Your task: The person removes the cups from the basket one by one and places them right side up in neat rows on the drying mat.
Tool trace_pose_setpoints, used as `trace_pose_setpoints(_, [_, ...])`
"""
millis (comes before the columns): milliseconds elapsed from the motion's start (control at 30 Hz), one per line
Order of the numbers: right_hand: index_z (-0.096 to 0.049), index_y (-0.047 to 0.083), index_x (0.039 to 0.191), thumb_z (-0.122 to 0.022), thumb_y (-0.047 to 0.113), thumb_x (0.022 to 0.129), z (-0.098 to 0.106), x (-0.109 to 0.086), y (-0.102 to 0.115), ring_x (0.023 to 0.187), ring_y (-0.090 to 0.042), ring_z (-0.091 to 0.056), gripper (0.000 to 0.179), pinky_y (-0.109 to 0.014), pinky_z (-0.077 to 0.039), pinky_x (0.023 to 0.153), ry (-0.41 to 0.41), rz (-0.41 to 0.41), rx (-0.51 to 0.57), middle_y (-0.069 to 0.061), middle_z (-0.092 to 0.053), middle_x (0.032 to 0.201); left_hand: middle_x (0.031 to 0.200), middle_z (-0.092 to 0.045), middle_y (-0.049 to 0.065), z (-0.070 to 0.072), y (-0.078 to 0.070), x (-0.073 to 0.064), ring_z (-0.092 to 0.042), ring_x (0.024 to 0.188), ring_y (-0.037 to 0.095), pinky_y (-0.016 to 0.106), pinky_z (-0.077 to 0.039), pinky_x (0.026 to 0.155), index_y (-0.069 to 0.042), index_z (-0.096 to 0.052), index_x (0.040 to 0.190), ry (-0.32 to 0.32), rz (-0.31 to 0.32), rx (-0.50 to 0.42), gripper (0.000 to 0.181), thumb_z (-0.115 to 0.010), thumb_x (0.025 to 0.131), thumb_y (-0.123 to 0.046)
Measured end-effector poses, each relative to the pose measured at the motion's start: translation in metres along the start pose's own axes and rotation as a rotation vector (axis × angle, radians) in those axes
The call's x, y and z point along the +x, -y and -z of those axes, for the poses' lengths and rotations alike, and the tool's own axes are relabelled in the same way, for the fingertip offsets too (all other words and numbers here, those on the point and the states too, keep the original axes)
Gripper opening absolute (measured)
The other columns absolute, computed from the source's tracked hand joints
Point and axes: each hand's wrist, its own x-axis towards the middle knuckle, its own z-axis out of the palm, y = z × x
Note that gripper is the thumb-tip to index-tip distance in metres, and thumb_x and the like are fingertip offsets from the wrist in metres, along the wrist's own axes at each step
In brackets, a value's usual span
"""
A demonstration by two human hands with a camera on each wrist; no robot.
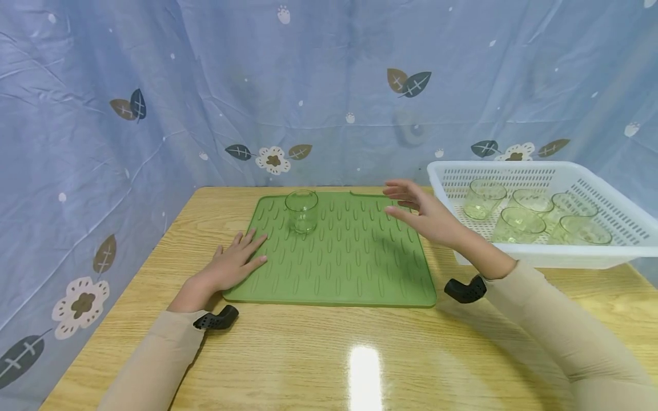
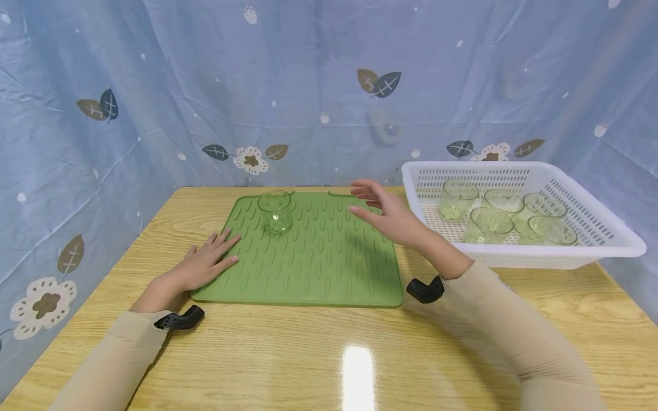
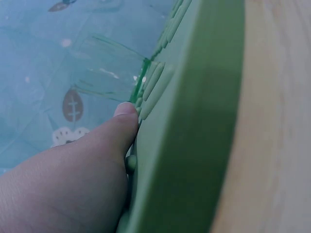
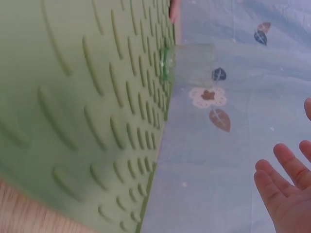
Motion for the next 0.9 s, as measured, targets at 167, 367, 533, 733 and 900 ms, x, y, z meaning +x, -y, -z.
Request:
trace_pose_setpoints(167, [-0.041,0.004,0.154,-0.059,0.011,0.106,0.013,-0.011,-0.003,0.136,-0.035,-0.048,0.052,-0.049,-0.034,0.116,-0.049,0.042,-0.035,-0.019,-0.051,0.147,0.169,-0.007,0.021,0.000,0.000,0.000,0.001,0.153,0.048,0.080,0.001,0.110,-0.012,-0.021,0.166,-0.006,-0.002,0.000,0.069,-0.038,0.110,-0.050])
trace_pose_setpoints(367, [-0.045,0.002,0.150,-0.059,0.008,0.105,0.029,-0.028,-0.013,0.134,-0.026,-0.050,0.047,-0.032,-0.037,0.115,-0.079,0.054,-0.084,-0.018,-0.052,0.147,0.169,-0.006,0.022,-0.001,0.001,0.000,0.001,0.153,0.049,0.080,0.002,0.109,-0.012,-0.021,0.166,-0.004,-0.010,-0.016,0.069,-0.039,0.110,-0.050])
trace_pose_setpoints(533, [-0.048,-0.003,0.146,-0.059,0.002,0.104,0.041,-0.039,-0.021,0.122,0.003,-0.052,0.044,-0.013,-0.039,0.104,-0.127,0.084,-0.101,-0.021,-0.054,0.143,0.169,-0.006,0.022,-0.001,0.002,0.000,0.001,0.152,0.049,0.080,0.002,0.109,-0.012,-0.021,0.166,-0.007,-0.010,-0.017,0.069,-0.039,0.110,-0.050])
trace_pose_setpoints(733, [-0.048,-0.003,0.147,-0.058,0.004,0.105,0.057,-0.052,-0.027,0.118,0.004,-0.054,0.044,-0.008,-0.041,0.096,-0.169,0.063,-0.152,-0.022,-0.056,0.138,0.169,-0.006,0.022,0.000,0.002,-0.002,0.001,0.153,0.049,0.080,0.002,0.110,-0.013,-0.021,0.166,-0.005,-0.004,-0.018,0.069,-0.039,0.110,-0.050])
trace_pose_setpoints(900, [-0.052,-0.002,0.143,-0.059,0.005,0.104,0.071,-0.064,-0.034,0.113,0.007,-0.054,0.040,-0.006,-0.041,0.092,-0.234,0.045,-0.187,0.003,-0.061,0.131,0.170,-0.005,0.021,0.000,0.002,-0.001,0.002,0.153,0.048,0.080,0.003,0.109,-0.014,-0.021,0.166,-0.002,-0.001,-0.014,0.070,-0.038,0.110,-0.052])
